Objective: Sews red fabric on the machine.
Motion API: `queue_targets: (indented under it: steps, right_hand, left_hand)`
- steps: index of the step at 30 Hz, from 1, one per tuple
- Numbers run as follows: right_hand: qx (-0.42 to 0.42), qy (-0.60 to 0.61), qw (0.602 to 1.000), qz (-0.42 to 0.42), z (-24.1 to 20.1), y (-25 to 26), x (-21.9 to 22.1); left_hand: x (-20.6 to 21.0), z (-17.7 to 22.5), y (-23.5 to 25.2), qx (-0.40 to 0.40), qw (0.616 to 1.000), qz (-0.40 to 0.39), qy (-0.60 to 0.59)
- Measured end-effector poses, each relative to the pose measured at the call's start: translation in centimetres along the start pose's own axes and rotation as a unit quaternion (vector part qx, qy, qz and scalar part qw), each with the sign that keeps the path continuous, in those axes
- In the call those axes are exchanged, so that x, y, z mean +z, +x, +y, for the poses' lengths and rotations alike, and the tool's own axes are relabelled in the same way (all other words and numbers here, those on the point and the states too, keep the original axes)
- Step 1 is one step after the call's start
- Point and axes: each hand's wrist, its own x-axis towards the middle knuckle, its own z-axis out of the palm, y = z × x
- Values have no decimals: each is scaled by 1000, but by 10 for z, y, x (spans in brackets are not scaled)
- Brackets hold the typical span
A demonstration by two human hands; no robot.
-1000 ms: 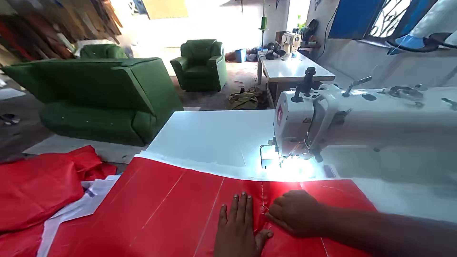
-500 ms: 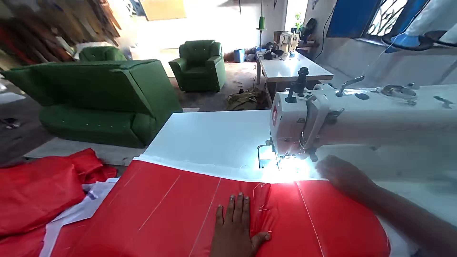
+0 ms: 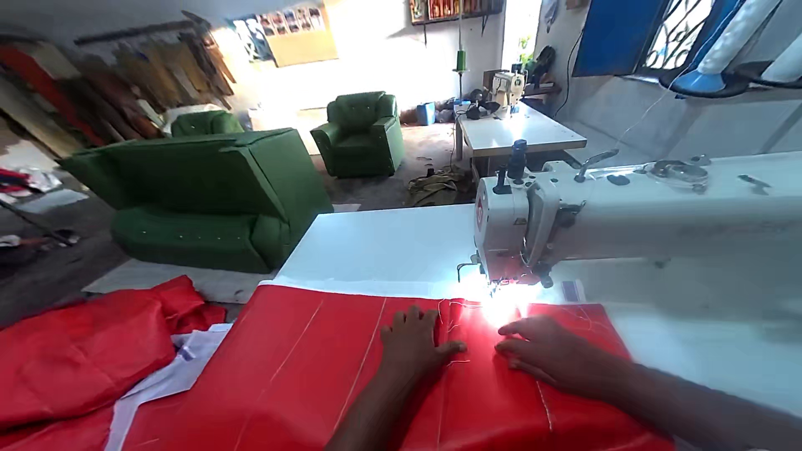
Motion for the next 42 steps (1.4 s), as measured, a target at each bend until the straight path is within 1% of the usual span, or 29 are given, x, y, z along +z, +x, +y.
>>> queue_targets:
  steps: [3,6,11,13,17,20,21,23,24,25,26,27,29,30,31,32,33,35,36,38,40,41,42]
  right_hand:
    - [48,21,997,54,1,-7,14]
    - [76,14,995,69,2,-9,17]
    - [88,13,994,69,2,-8,18]
    - [92,18,994,58,1,-8,16]
    - [84,14,993,76,4,-8,21]
    - [73,3,993,90,5,-8,23]
    - [78,9,994,80,4,-8,21]
    - [84,19,994,72,4,-7,20]
    - [84,17,993,77,4,-7,21]
    - [82,13,993,83,4,-8,23]
    - [79,9,993,90,5,-8,24]
    - [74,6,992,98,6,-8,24]
    - [70,7,992,101,6,-9,25]
    - [69,8,993,99,6,-9,25]
    - [70,8,993,100,6,-8,25]
    - [72,9,993,97,6,-8,24]
    - [72,8,992,99,6,-8,24]
    - [75,7,992,97,6,-7,23]
    - [77,10,992,96,6,-7,23]
    - [80,17,993,89,5,-8,22]
    - [82,19,994,76,5,-8,20]
    - [79,14,993,84,5,-8,21]
    - [80,13,993,87,5,-8,21]
  left_hand:
    - [9,5,2,-32,992,81,-88]
    - [17,8,7,-16,987,115,-114]
    - [18,8,11,-5,986,127,-109]
    - [15,3,10,-20,987,123,-106]
    - [15,-4,10,-37,985,142,-95]
    - [8,-14,10,-63,974,168,-136]
    - [4,-19,9,-84,966,187,-159]
    - [-1,-28,5,-123,939,257,-190]
    - [-2,-32,3,-126,928,295,-189]
    - [-1,-35,0,-108,925,317,-180]
    - [1,-39,-3,-64,931,316,-168]
    - [4,-41,-5,-7,945,288,-156]
    - [11,-39,-8,104,973,161,-126]
    - [15,-34,-11,138,980,94,-108]
    - [18,-28,-13,156,982,51,-89]
    - [23,-22,-15,165,982,48,-76]
    - [27,-19,-15,174,980,71,-69]
    - [21,-17,-13,150,985,85,-28]
    - [15,-19,-10,124,988,95,-5]
    - [2,-25,0,57,988,142,23]
    - [-15,-28,9,-21,983,184,13]
    - [-22,-26,13,-52,977,205,-1]
    - [-26,-24,17,-65,970,235,-13]
